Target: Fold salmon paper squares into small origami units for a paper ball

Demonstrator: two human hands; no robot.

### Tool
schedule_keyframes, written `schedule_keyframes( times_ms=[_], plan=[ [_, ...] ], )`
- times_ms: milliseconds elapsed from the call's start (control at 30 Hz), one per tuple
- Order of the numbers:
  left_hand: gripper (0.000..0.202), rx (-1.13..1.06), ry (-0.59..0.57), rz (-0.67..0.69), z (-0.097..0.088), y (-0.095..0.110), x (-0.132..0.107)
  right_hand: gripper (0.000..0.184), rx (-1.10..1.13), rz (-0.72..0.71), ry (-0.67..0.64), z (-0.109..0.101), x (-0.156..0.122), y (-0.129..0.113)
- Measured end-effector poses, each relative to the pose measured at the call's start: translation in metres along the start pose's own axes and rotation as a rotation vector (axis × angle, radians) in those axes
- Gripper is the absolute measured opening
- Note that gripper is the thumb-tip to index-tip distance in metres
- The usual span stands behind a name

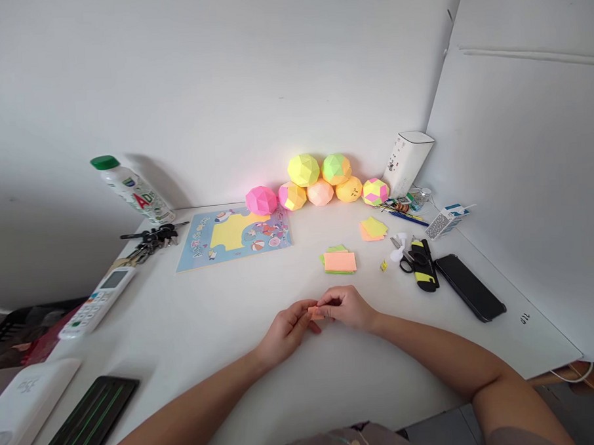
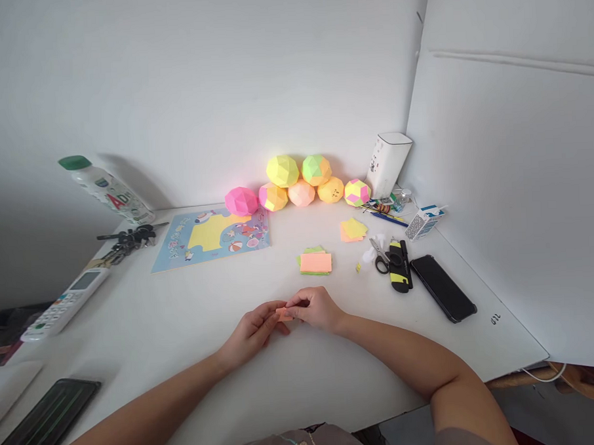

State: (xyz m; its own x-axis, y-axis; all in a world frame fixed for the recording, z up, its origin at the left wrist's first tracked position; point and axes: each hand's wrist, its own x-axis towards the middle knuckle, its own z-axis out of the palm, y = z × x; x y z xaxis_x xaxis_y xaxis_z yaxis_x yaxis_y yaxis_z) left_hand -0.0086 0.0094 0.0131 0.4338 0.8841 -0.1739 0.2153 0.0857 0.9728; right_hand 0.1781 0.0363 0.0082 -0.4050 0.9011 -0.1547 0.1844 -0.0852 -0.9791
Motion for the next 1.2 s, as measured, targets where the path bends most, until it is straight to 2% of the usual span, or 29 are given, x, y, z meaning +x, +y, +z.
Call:
schedule_keyframes(
  times_ms=[200, 333, 433, 567, 700, 967, 1200],
  plan=[
    [0.043, -0.03, 0.019, -0.008, 0.0001, -0.0054, -0.0004, 0.022, -0.04, 0.002, -0.083, -0.0039, 0.0016, -0.0015],
    [0.033, -0.076, -0.025, -0.023, 0.0014, -0.0021, 0.0008, 0.022, 0.022, 0.009, -0.074, -0.0037, 0.0017, -0.0012],
    [0.024, -0.087, 0.001, -0.082, 0.0027, 0.0007, 0.0027, 0.022, 0.085, 0.006, -0.092, -0.0025, 0.0009, -0.0013],
    [0.025, -0.116, 0.023, -0.119, 0.0028, -0.0005, 0.0049, 0.021, 0.131, -0.015, -0.11, -0.0008, 0.0, -0.0001],
    [0.028, -0.137, 0.025, -0.138, 0.0016, 0.0001, 0.0047, 0.021, 0.141, -0.019, -0.073, 0.0002, 0.001, 0.0023],
    [0.031, -0.18, 0.003, -0.095, -0.0002, -0.0015, 0.0041, 0.025, 0.149, 0.015, -0.036, -0.0005, 0.0022, -0.0017],
    [0.029, -0.238, 0.046, -0.064, -0.0025, -0.0052, 0.0045, 0.025, 0.153, 0.003, -0.05, -0.0068, 0.0035, 0.0021]
  ],
)
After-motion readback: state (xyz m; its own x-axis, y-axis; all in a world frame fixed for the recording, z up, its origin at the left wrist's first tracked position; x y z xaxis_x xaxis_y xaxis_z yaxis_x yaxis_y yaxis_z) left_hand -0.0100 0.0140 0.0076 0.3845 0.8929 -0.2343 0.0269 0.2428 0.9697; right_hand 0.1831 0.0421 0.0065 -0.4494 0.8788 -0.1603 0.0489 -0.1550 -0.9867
